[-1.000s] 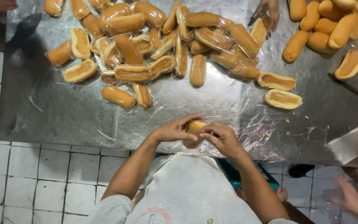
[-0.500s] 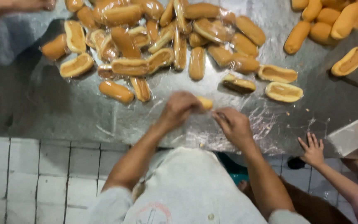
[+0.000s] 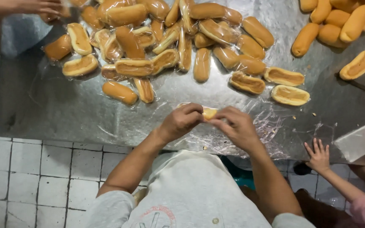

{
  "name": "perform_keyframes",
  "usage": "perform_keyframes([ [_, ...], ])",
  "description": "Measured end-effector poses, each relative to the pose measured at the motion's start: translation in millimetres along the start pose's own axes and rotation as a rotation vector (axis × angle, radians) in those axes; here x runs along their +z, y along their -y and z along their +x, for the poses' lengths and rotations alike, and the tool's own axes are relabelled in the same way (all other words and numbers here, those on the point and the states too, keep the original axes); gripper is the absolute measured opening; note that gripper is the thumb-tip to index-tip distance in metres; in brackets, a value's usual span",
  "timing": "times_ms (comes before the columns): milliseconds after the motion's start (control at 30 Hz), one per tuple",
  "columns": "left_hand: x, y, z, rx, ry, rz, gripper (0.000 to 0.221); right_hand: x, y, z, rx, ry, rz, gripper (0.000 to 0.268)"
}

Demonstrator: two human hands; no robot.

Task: Wrapping individual bread rolls in plastic film at a packaging station.

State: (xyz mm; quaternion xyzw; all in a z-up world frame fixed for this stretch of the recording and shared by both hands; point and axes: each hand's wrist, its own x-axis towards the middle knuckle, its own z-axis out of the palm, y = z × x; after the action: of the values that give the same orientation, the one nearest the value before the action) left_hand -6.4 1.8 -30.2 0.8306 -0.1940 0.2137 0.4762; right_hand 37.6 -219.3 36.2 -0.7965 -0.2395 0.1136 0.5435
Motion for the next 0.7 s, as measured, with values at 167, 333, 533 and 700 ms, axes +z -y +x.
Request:
perform_keyframes([
  [167, -16, -24, 12, 0.287, 0.129, 0.203, 0.014, 12, -3, 6, 0.017, 0.265, -0.156, 0.017],
  [333, -17, -4, 2, 0.061, 0.09, -0.035, 0.015, 2, -25, -14, -0.088, 0.263, 0.181, 0.006],
  [533, -11, -23, 7, 0.0, 0.025, -0.104, 0.004, -7, -26, -7, -0.112, 0.021, 0.305, 0.009],
  [700, -17, -21, 13, 0.183, 0.098, 0.09, 0.009, 4, 6, 14, -0.199, 0.228, -0.315, 0.01],
])
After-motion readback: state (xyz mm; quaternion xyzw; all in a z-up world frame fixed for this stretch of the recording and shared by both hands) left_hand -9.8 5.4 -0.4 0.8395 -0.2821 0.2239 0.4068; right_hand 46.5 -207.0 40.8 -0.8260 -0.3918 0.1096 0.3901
